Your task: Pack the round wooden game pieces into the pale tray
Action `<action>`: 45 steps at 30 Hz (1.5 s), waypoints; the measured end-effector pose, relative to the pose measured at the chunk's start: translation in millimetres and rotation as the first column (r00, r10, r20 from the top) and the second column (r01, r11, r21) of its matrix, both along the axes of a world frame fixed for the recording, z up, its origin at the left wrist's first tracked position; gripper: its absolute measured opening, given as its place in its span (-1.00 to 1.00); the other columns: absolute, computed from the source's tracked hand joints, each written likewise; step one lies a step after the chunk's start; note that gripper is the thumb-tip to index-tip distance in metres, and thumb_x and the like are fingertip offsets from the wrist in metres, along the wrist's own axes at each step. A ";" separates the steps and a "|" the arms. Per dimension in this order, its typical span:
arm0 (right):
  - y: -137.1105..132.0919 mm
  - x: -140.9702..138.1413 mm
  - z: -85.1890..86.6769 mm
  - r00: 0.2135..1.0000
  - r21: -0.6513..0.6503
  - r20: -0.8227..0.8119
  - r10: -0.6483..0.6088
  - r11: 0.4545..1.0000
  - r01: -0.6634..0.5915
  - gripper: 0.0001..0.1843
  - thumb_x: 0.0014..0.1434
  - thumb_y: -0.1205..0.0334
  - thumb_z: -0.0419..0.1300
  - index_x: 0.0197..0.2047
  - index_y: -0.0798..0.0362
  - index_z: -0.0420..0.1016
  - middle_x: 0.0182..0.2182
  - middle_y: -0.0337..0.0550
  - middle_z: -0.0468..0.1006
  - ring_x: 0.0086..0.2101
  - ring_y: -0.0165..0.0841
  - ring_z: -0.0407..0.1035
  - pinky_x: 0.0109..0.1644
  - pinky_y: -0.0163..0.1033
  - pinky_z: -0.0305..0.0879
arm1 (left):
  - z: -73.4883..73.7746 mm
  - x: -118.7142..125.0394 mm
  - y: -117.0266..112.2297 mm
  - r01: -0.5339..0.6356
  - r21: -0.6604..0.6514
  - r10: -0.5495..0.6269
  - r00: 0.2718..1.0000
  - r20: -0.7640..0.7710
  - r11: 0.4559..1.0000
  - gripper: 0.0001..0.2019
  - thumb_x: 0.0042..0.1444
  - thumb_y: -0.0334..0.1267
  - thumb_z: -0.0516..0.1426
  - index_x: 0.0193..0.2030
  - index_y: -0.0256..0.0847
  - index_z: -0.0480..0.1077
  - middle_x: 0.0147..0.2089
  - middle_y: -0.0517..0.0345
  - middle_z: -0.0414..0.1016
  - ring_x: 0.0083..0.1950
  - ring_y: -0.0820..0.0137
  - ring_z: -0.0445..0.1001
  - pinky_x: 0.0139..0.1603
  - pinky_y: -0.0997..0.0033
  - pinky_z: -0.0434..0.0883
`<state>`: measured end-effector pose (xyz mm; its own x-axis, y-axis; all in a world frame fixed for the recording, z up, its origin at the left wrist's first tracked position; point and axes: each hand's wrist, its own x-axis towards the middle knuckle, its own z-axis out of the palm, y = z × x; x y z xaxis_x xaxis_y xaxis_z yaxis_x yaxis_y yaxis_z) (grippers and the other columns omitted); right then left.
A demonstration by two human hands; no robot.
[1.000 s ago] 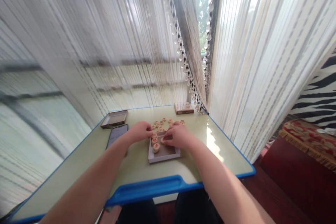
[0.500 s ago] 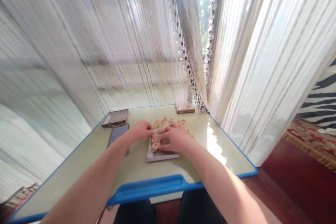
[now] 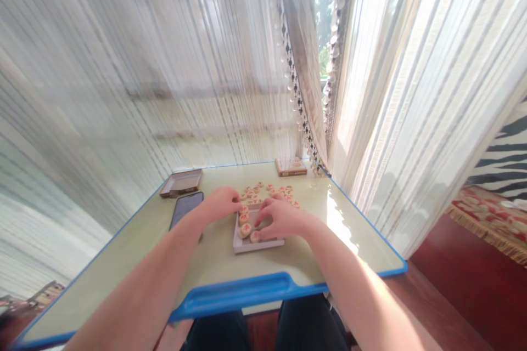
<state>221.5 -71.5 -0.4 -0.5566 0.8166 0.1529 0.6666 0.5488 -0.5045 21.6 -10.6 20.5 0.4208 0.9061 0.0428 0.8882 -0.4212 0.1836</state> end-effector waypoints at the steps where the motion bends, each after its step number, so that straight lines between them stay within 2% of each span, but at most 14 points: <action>1: -0.3 -1.3 0.6 1.000 0.015 -0.005 -0.024 1.000 0.024 -0.74 -0.10 -0.01 0.28 -0.31 -0.11 0.58 -0.22 -0.16 0.38 -0.06 -0.16 0.11 0.03 -0.08 0.07 | -0.2 0.0 0.3 0.003 0.001 -0.003 1.000 0.003 1.000 -0.84 -0.12 -0.27 0.05 -0.51 -0.22 0.43 -0.51 0.18 0.44 -0.49 0.47 0.33 -0.52 0.50 0.15; 3: -1.4 -5.6 1.2 0.998 0.071 -0.012 -0.063 0.996 0.063 -0.79 -0.06 0.03 0.25 -0.35 -0.09 0.57 -0.27 -0.15 0.38 -0.11 -0.19 0.14 0.01 -0.08 0.09 | -0.7 0.3 0.5 0.011 0.007 -0.011 1.000 0.000 1.000 -0.83 -0.12 -0.26 0.04 -0.49 -0.22 0.44 -0.49 0.17 0.46 -0.47 0.46 0.34 -0.50 0.50 0.17; 6: -2.6 -13.5 -0.4 0.999 0.148 -0.009 -0.052 0.988 0.053 -0.85 -0.03 0.11 0.23 -0.35 -0.08 0.57 -0.33 -0.17 0.39 -0.16 -0.22 0.16 0.03 -0.08 0.06 | -0.9 1.4 -0.4 0.018 0.019 -0.018 1.000 -0.009 1.000 -0.83 -0.12 -0.25 0.04 -0.49 -0.22 0.45 -0.48 0.15 0.47 -0.46 0.45 0.35 -0.48 0.48 0.18; 13: 0.8 -19.6 -8.4 1.000 0.231 -0.024 -0.015 0.973 0.020 -0.82 0.00 0.05 0.23 -0.40 -0.04 0.55 -0.38 -0.18 0.42 -0.21 -0.27 0.18 0.04 -0.10 0.04 | 0.4 2.9 -3.8 -0.008 0.021 0.008 1.000 -0.013 1.000 -0.84 -0.13 -0.25 0.04 -0.50 -0.20 0.44 -0.47 0.16 0.48 -0.45 0.44 0.35 -0.48 0.48 0.17; 23: 0.3 -20.2 -8.0 1.000 0.257 0.000 -0.027 0.966 0.026 -0.84 -0.04 0.07 0.26 -0.40 -0.04 0.53 -0.41 -0.21 0.40 -0.23 -0.29 0.18 0.01 -0.14 0.06 | 1.9 3.8 -4.7 0.002 0.008 -0.002 1.000 -0.018 1.000 -0.84 -0.12 -0.28 0.04 -0.50 -0.22 0.45 -0.47 0.15 0.49 -0.46 0.46 0.35 -0.48 0.50 0.18; 30: -4.7 -26.2 -6.6 0.998 0.343 0.025 -0.062 0.938 0.050 -0.66 -0.16 -0.03 0.31 -0.42 0.03 0.41 -0.44 -0.21 0.43 -0.26 -0.29 0.16 -0.11 -0.19 0.12 | 1.8 3.5 -4.9 0.001 0.021 -0.001 1.000 -0.031 1.000 -0.82 -0.11 -0.27 0.04 -0.46 -0.21 0.47 -0.45 0.14 0.48 -0.43 0.44 0.36 -0.45 0.49 0.20; 34: -6.1 -29.9 -7.0 0.995 0.359 0.037 -0.089 0.931 0.070 -0.72 -0.12 0.02 0.29 -0.46 0.04 0.37 -0.48 -0.21 0.42 -0.29 -0.29 0.16 -0.16 -0.21 0.12 | 1.4 3.9 -4.7 0.003 0.029 -0.001 0.999 -0.043 1.000 -0.82 -0.10 -0.28 0.04 -0.46 -0.21 0.47 -0.46 0.13 0.48 -0.45 0.43 0.35 -0.46 0.48 0.21; 38: -5.3 -31.9 -7.6 0.996 0.336 0.072 -0.056 0.941 0.029 -0.77 -0.08 0.06 0.26 -0.51 0.04 0.39 -0.51 -0.21 0.43 -0.32 -0.31 0.17 -0.22 -0.23 0.11 | 0.2 4.4 -3.4 -0.006 0.041 0.008 0.999 -0.043 0.999 -0.83 -0.11 -0.28 0.04 -0.48 -0.20 0.46 -0.48 0.13 0.48 -0.47 0.44 0.35 -0.51 0.48 0.18; 45: -5.6 -33.5 -7.2 0.994 0.331 0.090 -0.061 0.943 0.027 -0.79 -0.05 0.10 0.23 -0.56 0.04 0.40 -0.53 -0.22 0.44 -0.35 -0.32 0.15 -0.23 -0.23 0.10 | -1.1 3.7 -1.7 0.009 0.064 -0.006 0.999 -0.037 0.998 -0.84 -0.10 -0.28 0.05 -0.48 -0.20 0.46 -0.48 0.13 0.48 -0.44 0.42 0.38 -0.47 0.49 0.21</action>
<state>188.0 -77.1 -7.6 -0.5471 0.7539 0.3639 0.7307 0.6421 -0.2318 25.3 -12.3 19.5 0.4300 0.8988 0.0853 0.8906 -0.4377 0.1234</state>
